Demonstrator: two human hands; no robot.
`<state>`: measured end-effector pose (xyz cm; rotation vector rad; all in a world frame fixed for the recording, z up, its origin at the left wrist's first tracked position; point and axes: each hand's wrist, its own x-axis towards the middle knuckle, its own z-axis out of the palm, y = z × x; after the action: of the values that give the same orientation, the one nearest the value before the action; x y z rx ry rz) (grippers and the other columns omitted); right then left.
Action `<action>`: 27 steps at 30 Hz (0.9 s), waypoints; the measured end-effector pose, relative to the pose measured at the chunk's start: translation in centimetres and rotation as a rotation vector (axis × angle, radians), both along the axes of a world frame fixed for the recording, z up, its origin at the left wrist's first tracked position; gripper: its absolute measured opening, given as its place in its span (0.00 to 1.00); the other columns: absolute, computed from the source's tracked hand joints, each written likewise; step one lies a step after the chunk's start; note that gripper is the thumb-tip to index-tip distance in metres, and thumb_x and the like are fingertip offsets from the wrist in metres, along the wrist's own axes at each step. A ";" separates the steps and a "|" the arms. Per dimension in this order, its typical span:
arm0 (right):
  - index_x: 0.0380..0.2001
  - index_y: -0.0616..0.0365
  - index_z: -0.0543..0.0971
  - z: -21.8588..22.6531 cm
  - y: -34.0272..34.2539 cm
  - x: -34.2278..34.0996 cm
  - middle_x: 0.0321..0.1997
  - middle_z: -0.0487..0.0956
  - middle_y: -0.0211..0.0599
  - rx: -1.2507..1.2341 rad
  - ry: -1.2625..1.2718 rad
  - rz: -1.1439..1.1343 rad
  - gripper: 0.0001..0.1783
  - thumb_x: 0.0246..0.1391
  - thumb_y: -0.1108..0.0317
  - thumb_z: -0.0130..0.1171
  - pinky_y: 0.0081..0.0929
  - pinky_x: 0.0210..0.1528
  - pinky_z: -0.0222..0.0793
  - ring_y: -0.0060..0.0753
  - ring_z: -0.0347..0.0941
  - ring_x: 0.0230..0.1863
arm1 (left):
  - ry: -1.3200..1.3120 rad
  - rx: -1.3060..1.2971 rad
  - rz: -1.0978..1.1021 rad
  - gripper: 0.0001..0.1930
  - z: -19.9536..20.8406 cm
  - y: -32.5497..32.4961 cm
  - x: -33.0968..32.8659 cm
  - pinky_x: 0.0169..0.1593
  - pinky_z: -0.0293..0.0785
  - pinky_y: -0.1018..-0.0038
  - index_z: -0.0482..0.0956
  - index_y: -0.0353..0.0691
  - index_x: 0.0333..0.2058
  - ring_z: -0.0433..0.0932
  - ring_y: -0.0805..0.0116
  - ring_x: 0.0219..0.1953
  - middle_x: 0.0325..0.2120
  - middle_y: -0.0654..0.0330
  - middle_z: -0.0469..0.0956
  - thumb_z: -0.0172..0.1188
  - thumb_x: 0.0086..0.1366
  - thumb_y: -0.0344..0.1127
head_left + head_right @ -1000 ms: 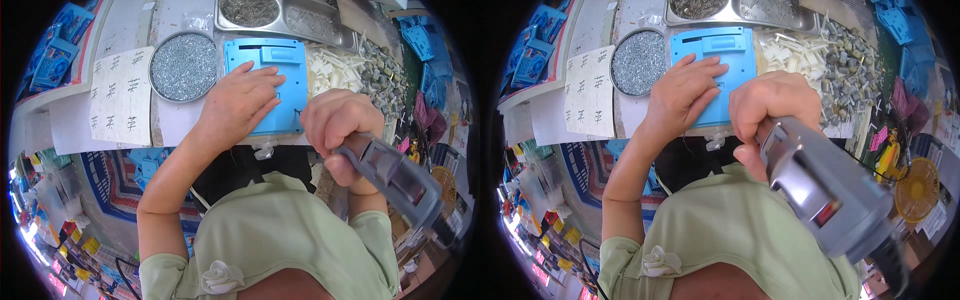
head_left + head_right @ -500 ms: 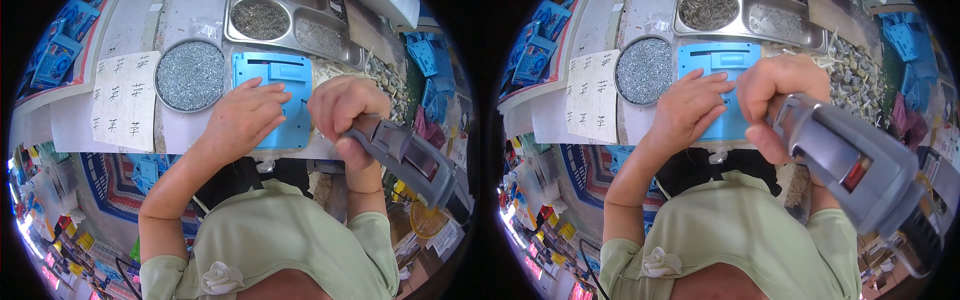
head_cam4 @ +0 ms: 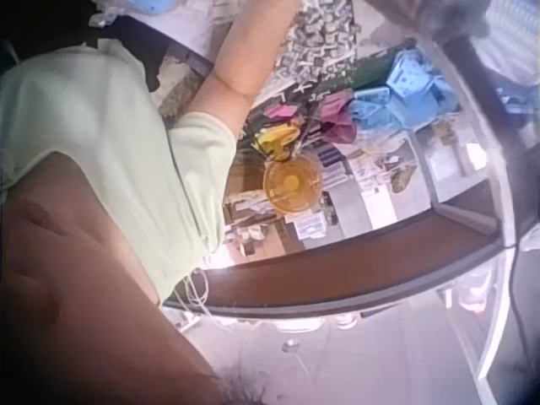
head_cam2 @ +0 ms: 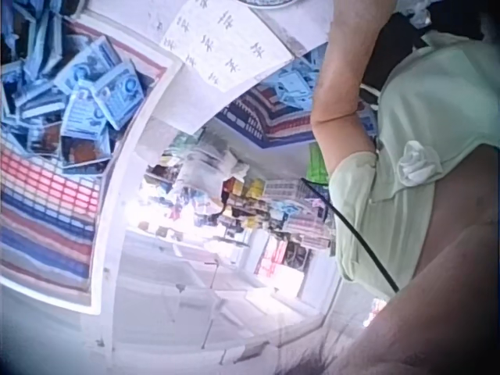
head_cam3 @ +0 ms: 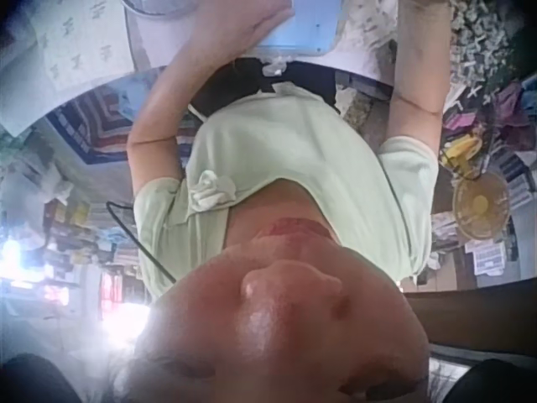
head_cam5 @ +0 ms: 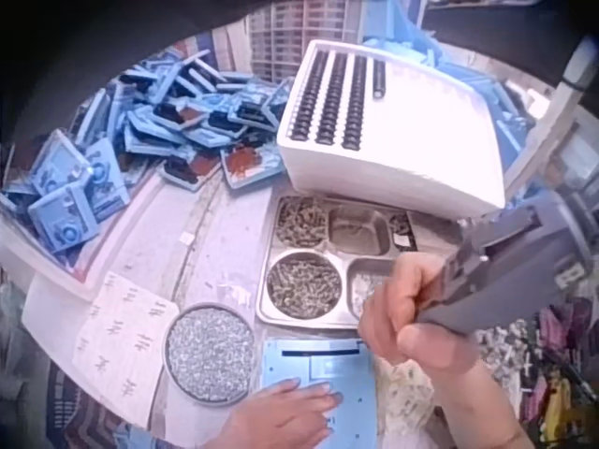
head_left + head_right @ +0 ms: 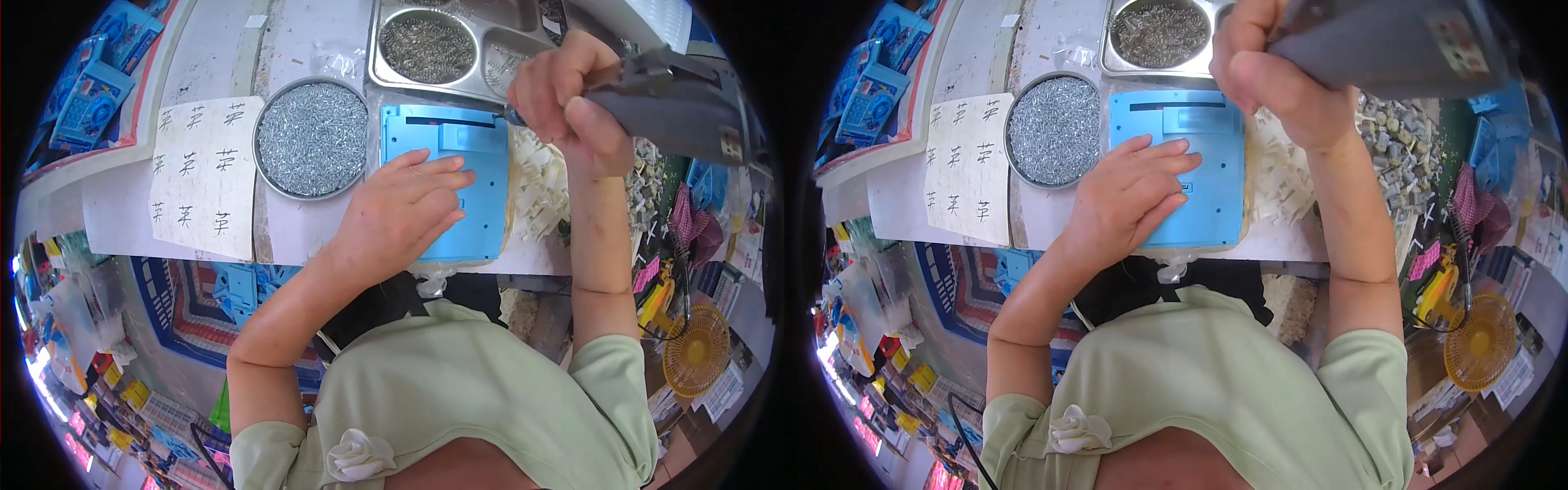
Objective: Assemble internal components of a blue toy housing, including soldering wires and using a pneumatic screwdriver.
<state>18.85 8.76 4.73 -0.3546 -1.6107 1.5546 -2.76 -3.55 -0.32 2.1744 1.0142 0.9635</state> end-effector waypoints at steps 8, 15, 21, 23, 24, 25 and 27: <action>0.41 0.57 0.70 0.7 1.0 0.1 0.18 0.68 0.22 0.077 0.014 0.101 0.18 0.61 0.55 0.59 0.25 0.27 0.56 0.20 0.62 0.20 | -0.069 0.041 0.020 0.08 -0.7 -0.4 -0.2 0.61 0.74 0.54 0.79 0.41 0.34 0.81 0.56 0.56 0.48 0.58 0.85 0.70 0.59 0.31; 0.50 0.55 0.72 4.0 -0.5 0.7 0.22 0.70 0.18 0.221 -0.055 0.123 0.19 0.62 0.55 0.54 0.25 0.31 0.56 0.19 0.64 0.23 | -0.117 0.093 0.061 0.08 -0.9 -0.7 0.3 0.62 0.73 0.53 0.82 0.40 0.37 0.82 0.56 0.55 0.47 0.56 0.85 0.70 0.59 0.29; 0.46 0.48 0.73 6.6 -2.2 0.7 0.22 0.72 0.11 0.029 0.159 0.178 0.18 0.60 0.51 0.61 0.17 0.33 0.58 0.10 0.67 0.23 | -0.223 0.065 0.089 0.07 -1.1 -0.5 -0.1 0.63 0.72 0.53 0.83 0.40 0.39 0.84 0.56 0.52 0.44 0.55 0.86 0.67 0.61 0.27; 0.43 0.46 0.72 5.5 -4.2 -0.7 0.23 0.74 0.10 0.001 0.216 0.186 0.19 0.60 0.47 0.63 0.14 0.30 0.60 0.08 0.69 0.23 | -0.284 0.063 0.106 0.07 -1.0 -0.7 -0.4 0.63 0.72 0.53 0.83 0.40 0.39 0.85 0.57 0.51 0.43 0.55 0.87 0.67 0.62 0.27; 0.42 0.46 0.72 5.1 -5.3 -1.7 0.23 0.74 0.10 0.009 0.211 0.156 0.19 0.61 0.47 0.63 0.14 0.29 0.61 0.08 0.70 0.22 | -0.291 0.078 0.112 0.07 -1.0 -0.9 -0.7 0.63 0.71 0.53 0.83 0.40 0.39 0.85 0.58 0.50 0.42 0.56 0.87 0.66 0.62 0.27; 0.42 0.46 0.71 5.0 -5.5 -1.9 0.23 0.75 0.10 0.018 0.210 0.143 0.19 0.61 0.46 0.63 0.14 0.28 0.61 0.09 0.70 0.21 | -0.299 0.094 0.117 0.06 -1.0 -0.9 -0.9 0.63 0.71 0.53 0.83 0.40 0.39 0.86 0.58 0.49 0.41 0.56 0.87 0.66 0.62 0.27; 0.42 0.45 0.71 4.8 -6.1 -2.3 0.23 0.75 0.11 0.037 0.209 0.116 0.19 0.62 0.46 0.62 0.15 0.27 0.62 0.10 0.71 0.20 | -0.281 0.086 0.132 0.06 -1.0 -1.3 -1.2 0.63 0.70 0.54 0.84 0.41 0.39 0.86 0.59 0.48 0.40 0.57 0.87 0.66 0.62 0.27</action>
<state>16.52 2.63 9.56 -0.0763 -1.5168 1.5892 -3.91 -4.84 -1.28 1.9855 1.0036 1.3534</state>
